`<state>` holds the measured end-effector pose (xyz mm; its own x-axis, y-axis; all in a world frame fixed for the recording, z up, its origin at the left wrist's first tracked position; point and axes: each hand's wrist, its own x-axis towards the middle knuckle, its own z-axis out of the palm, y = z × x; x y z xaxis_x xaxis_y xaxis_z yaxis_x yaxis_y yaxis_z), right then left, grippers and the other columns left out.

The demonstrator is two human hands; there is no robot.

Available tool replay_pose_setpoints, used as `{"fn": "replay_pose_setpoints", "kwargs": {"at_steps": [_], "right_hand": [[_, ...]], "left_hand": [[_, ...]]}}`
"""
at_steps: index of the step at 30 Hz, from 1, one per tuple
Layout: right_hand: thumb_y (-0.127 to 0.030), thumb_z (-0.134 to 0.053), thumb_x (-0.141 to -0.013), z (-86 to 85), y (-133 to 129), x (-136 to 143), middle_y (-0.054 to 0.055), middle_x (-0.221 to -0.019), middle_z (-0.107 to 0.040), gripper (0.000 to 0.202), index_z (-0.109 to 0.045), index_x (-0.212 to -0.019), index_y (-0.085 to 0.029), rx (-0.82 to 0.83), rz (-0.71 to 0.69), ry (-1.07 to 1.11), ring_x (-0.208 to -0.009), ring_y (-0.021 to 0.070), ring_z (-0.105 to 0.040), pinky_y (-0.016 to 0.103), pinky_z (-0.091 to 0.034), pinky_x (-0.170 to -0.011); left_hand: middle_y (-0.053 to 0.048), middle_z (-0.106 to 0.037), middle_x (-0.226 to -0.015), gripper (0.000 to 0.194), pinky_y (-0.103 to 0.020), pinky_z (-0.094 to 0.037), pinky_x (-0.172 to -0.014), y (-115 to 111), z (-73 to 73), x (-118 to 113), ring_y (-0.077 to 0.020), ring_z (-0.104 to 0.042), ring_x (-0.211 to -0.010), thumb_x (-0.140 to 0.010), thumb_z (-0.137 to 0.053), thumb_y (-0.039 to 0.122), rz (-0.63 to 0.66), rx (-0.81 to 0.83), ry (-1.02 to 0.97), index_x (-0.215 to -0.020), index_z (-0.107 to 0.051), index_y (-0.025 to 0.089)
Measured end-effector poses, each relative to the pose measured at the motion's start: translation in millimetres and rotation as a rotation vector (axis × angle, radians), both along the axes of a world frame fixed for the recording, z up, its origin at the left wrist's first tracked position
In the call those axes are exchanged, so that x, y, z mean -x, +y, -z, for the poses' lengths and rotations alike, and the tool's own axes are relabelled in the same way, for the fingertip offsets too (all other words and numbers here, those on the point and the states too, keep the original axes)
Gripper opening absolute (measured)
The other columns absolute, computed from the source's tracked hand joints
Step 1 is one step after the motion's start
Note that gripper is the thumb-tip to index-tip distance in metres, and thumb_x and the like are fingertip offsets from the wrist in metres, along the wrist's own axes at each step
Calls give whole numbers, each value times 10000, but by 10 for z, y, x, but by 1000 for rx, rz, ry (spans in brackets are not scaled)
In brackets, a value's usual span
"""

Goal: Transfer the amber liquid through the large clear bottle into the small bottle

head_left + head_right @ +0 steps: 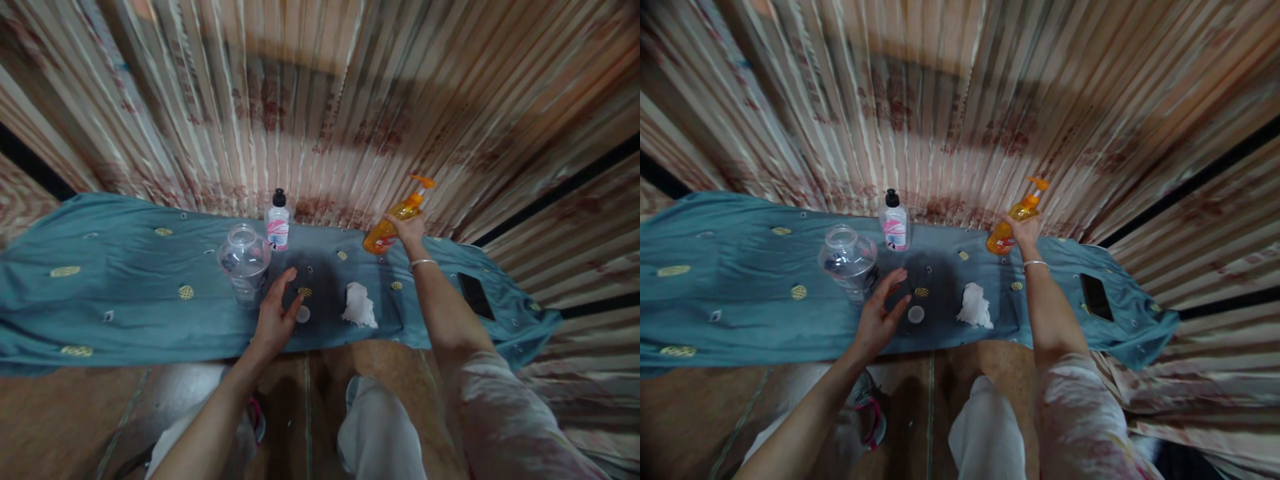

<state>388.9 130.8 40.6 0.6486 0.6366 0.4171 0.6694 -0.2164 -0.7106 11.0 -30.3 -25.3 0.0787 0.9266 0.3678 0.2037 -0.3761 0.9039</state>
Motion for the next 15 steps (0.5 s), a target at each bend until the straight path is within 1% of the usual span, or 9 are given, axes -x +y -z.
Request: {"fn": "replay_pose_setpoints", "kwargs": {"at_steps": [2,4,6,11,15], "right_hand": [[-443,-854,-602,-24,-47,-26,252,-1221,-681,868,-517,-1307,-65,19,71,42,-1139,370,-665,519,-543,-972],[-436,-873,-580,-48,-112,-44,224,-1231,-687,849,-543,-1280,-86,28,101,62,-1165,359,-660,507,-535,-1003],[-435,-893,-557,-61,-185,-51,226,-1248,-682,871,-543,-1275,-88,32,115,73,-1191,360,-651,496,-528,-1024],[-422,-896,-569,-28,-303,-35,268,-1301,-652,972,-455,-1354,-56,37,125,86,-1212,367,-644,489,-506,-1052],[-469,-896,-563,42,-329,-46,286,-1357,-619,1078,-394,-1417,-44,51,124,89,-1250,382,-624,507,-477,-1084]], "left_hand": [[-125,-654,-1399,470,-459,-495,-1133,8,-8,11,-269,-616,-1317,-900,-635,334,1,2,-5,-1352,-582,215],[-137,-652,-1398,482,-480,-493,-1132,2,-20,3,-279,-616,-1318,-901,-633,350,10,7,-7,-1355,-573,200],[-150,-649,-1399,496,-495,-492,-1131,-12,-31,-8,-287,-614,-1320,-903,-629,358,17,13,-3,-1363,-563,185],[-157,-644,-1400,504,-500,-478,-1146,-30,-22,-15,-285,-607,-1330,-902,-630,357,24,19,-1,-1369,-552,183],[-151,-646,-1397,511,-503,-469,-1154,-27,4,-19,-279,-605,-1331,-902,-630,347,24,9,5,-1379,-542,186]]}}
